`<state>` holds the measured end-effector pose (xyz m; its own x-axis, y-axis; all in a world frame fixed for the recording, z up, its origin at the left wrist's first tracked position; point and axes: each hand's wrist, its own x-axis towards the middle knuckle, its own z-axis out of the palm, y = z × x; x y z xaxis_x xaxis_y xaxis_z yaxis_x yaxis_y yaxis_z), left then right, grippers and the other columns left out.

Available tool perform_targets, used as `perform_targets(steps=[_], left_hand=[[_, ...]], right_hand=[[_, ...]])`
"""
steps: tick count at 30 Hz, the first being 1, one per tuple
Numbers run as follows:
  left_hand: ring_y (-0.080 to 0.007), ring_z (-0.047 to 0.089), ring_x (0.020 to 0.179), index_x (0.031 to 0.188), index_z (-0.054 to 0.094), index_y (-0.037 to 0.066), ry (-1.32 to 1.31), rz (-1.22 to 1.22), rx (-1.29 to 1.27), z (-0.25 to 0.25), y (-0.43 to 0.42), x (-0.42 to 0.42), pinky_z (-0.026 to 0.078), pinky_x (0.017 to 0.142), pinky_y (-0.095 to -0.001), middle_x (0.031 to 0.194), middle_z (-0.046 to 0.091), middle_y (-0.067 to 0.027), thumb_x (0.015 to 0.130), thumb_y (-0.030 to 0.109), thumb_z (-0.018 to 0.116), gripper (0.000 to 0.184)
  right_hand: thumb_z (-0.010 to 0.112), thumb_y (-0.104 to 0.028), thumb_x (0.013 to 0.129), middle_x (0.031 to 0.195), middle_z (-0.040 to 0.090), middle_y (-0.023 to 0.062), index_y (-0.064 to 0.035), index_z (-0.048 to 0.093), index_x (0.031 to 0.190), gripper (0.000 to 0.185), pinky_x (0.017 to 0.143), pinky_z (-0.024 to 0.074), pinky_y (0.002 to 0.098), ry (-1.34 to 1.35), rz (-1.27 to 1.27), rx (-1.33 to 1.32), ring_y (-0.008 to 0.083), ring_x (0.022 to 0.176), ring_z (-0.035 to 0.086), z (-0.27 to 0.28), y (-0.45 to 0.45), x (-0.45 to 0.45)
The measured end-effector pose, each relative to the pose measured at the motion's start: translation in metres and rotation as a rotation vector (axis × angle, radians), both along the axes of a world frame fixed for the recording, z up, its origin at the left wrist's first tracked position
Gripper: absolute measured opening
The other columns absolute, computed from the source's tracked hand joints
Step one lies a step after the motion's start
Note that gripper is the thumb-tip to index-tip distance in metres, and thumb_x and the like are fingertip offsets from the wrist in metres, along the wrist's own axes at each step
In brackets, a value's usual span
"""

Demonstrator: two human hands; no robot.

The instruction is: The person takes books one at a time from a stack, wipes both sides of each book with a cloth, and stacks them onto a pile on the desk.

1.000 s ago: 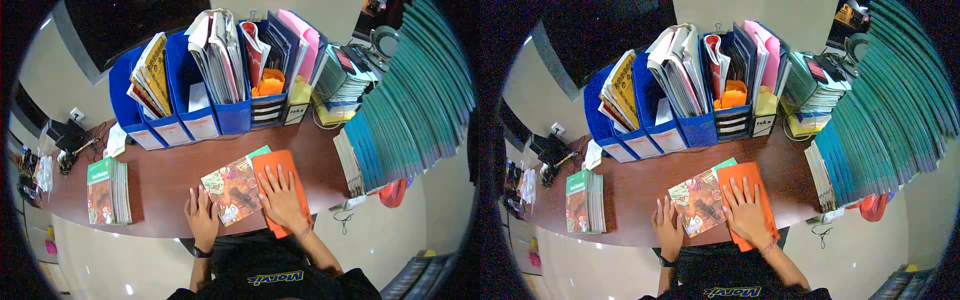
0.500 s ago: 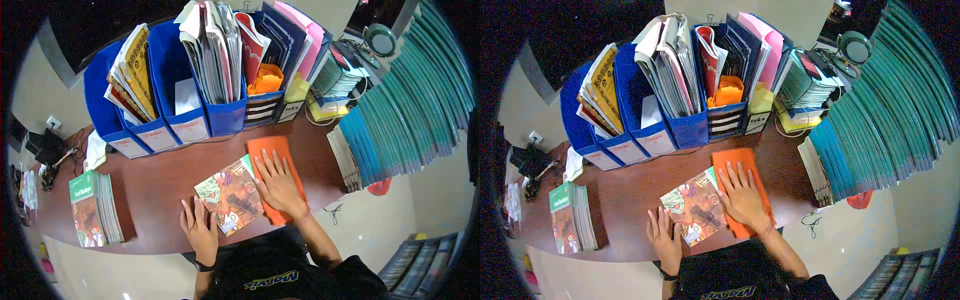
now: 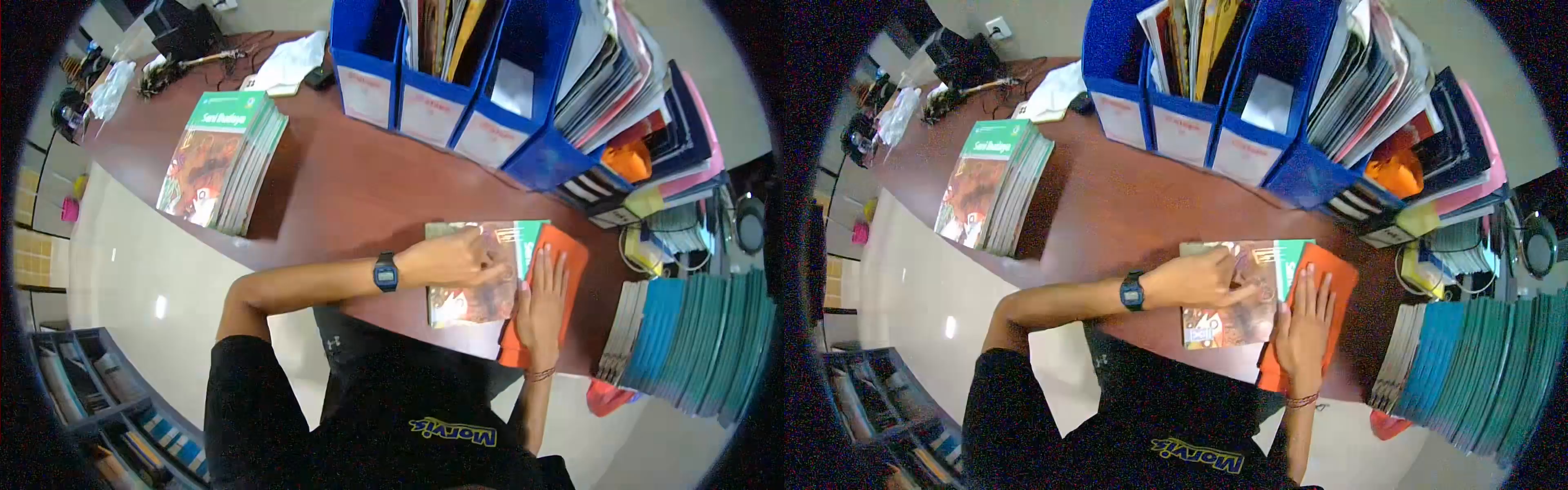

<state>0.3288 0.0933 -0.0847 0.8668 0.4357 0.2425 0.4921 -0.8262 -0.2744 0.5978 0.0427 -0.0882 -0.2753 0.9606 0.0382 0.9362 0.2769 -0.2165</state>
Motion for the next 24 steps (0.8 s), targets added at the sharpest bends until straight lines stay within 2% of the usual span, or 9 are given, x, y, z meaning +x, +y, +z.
perform_targets(steps=[5, 8, 10, 12, 15, 18, 20, 21, 24], left_hand=[[-0.0248, 0.063, 0.074, 0.111, 0.058, 0.009, -0.307, -0.269, 0.041, -0.019, 0.029, -0.002, 0.054, 0.078, -0.0376, 0.088, 0.068, -0.0122, 0.098, 0.017, 0.058, 0.015], [-0.0244, 0.063, 0.074, 0.108, 0.058, 0.009, -0.326, -0.291, 0.058, -0.032, 0.027, -0.004, 0.055, 0.078, -0.0366, 0.086, 0.067, -0.0115, 0.098, 0.018, 0.059, 0.013], [-0.0241, 0.063, 0.073, 0.104, 0.059, 0.010, -0.360, -0.314, 0.082, -0.040, 0.023, -0.002, 0.055, 0.077, -0.0357, 0.084, 0.066, -0.0108, 0.098, 0.018, 0.059, 0.010], [-0.0241, 0.063, 0.073, 0.103, 0.059, 0.010, -0.345, -0.336, 0.071, -0.045, 0.019, -0.002, 0.056, 0.078, -0.0355, 0.084, 0.065, -0.0107, 0.098, 0.019, 0.059, 0.010], [-0.0242, 0.063, 0.073, 0.099, 0.060, 0.010, -0.275, -0.389, 0.055, -0.046, 0.022, -0.005, 0.057, 0.080, -0.0349, 0.084, 0.065, -0.0104, 0.097, 0.019, 0.060, 0.010], [-0.0252, 0.064, 0.071, 0.094, 0.060, 0.009, -0.308, -0.467, 0.074, -0.039, 0.022, -0.006, 0.057, 0.078, -0.0356, 0.083, 0.065, -0.0102, 0.097, 0.021, 0.061, 0.013], [-0.0262, 0.065, 0.070, 0.089, 0.060, 0.009, -0.339, -0.534, 0.099, -0.035, 0.024, -0.006, 0.057, 0.077, -0.0363, 0.082, 0.066, -0.0101, 0.097, 0.023, 0.063, 0.017], [-0.0262, 0.065, 0.070, 0.089, 0.060, 0.009, -0.345, -0.547, 0.104, -0.036, 0.025, -0.007, 0.057, 0.077, -0.0363, 0.082, 0.066, -0.0101, 0.097, 0.023, 0.063, 0.017], [-0.0274, 0.064, 0.072, 0.089, 0.061, 0.009, -0.393, -0.676, 0.011, -0.044, 0.024, -0.012, 0.057, 0.079, -0.0370, 0.083, 0.066, -0.0115, 0.098, 0.039, 0.066, 0.032]], right_hand=[[0.044, -0.027, 0.110, 0.181, 0.028, 0.0133, -0.0027, 0.033, 0.171, 0.067, 0.136, 0.0108, 0.0560, -0.005, 0.000, -0.027, 0.0451, 0.167, 0.015, 0.004, 0.004, 0.000], [0.044, -0.028, 0.110, 0.181, 0.028, 0.0135, -0.0030, 0.033, 0.171, 0.067, 0.136, 0.0111, 0.0562, -0.005, 0.003, 0.001, 0.0448, 0.167, 0.016, 0.003, 0.003, -0.013], [0.043, -0.032, 0.111, 0.180, 0.031, 0.0131, -0.0013, 0.034, 0.170, 0.067, 0.136, 0.0148, 0.0571, 0.029, 0.212, -0.006, 0.0451, 0.166, 0.019, 0.003, -0.002, -0.029], [0.041, -0.033, 0.112, 0.179, 0.032, 0.0129, -0.0019, 0.035, 0.170, 0.066, 0.136, 0.0136, 0.0569, 0.024, 0.316, -0.027, 0.0431, 0.167, 0.019, 0.009, -0.010, -0.049], [0.040, -0.033, 0.112, 0.179, 0.034, 0.0122, -0.0047, 0.036, 0.170, 0.065, 0.136, 0.0152, 0.0554, 0.055, 0.330, -0.115, 0.0413, 0.167, 0.020, 0.010, 0.012, -0.027], [0.042, -0.031, 0.113, 0.179, 0.034, 0.0117, -0.0048, 0.041, 0.168, 0.061, 0.134, 0.0211, 0.0541, 0.049, 0.243, -0.034, 0.0426, 0.166, 0.023, 0.002, 0.046, 0.005], [0.051, -0.026, 0.111, 0.170, 0.046, 0.0143, -0.0068, 0.046, 0.165, 0.058, 0.128, 0.0322, 0.0512, 0.154, 0.232, 0.082, 0.0410, 0.155, 0.039, -0.006, 0.065, 0.012], [0.051, -0.026, 0.111, 0.170, 0.046, 0.0143, -0.0068, 0.046, 0.165, 0.058, 0.128, 0.0322, 0.0512, 0.146, 0.220, 0.088, 0.0410, 0.155, 0.039, -0.003, 0.072, 0.007], [0.061, -0.020, 0.105, 0.155, 0.057, 0.0152, -0.0079, 0.056, 0.157, 0.053, 0.120, 0.0398, 0.0473, 0.175, 0.286, 0.093, 0.0370, 0.139, 0.050, 0.010, 0.087, -0.007]])
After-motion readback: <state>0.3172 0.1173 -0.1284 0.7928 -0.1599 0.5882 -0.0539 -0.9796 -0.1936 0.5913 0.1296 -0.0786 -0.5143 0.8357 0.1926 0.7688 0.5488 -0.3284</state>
